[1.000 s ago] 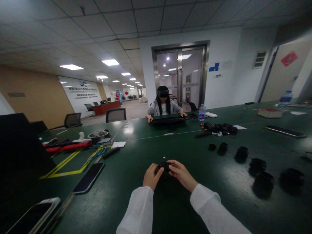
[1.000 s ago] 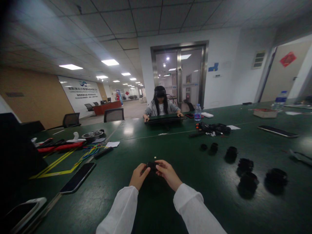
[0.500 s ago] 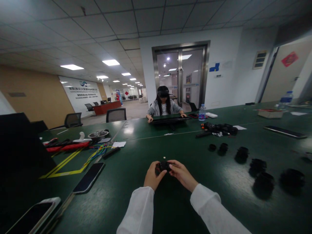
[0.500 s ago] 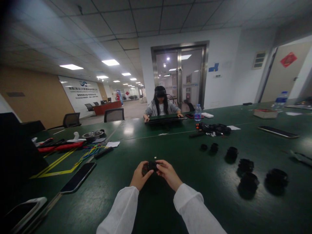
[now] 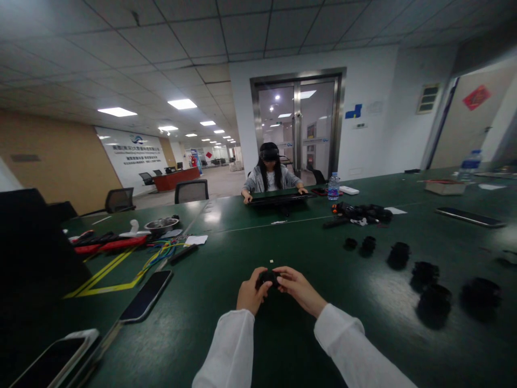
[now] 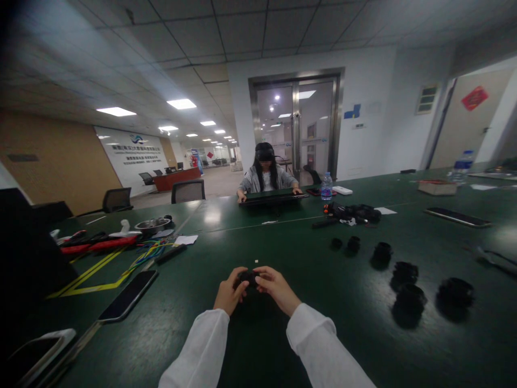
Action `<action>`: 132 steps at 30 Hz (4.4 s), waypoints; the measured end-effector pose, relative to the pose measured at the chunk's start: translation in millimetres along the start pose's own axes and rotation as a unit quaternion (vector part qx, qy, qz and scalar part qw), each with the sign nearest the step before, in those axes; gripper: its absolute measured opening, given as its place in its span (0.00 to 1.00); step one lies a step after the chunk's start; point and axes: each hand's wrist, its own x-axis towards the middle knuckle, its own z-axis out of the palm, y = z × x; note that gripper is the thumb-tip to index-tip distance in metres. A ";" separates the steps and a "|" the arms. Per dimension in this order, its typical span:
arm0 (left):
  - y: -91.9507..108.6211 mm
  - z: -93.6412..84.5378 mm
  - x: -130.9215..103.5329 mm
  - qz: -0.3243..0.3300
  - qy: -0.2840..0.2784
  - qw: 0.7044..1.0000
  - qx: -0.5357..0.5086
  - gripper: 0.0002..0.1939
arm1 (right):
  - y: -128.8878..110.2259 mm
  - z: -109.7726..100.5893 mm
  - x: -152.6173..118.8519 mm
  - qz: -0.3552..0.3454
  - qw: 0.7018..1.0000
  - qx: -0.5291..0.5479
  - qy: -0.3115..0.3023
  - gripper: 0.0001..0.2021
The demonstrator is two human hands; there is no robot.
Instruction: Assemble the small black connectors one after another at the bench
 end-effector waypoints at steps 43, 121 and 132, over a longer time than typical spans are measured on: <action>0.6 6.3 0.0 0.077 0.056 0.989 -0.113 0.18 | 9.5 -1.8 8.6 -0.001 0.994 0.071 0.082 0.12; -3.3 6.4 -0.8 0.086 0.009 0.996 0.014 0.25 | 8.7 -0.1 8.2 -0.002 0.995 0.065 0.077 0.13; -2.4 4.2 -0.3 0.044 0.012 0.999 0.025 0.21 | 3.0 -0.3 2.5 0.012 0.997 0.043 0.065 0.11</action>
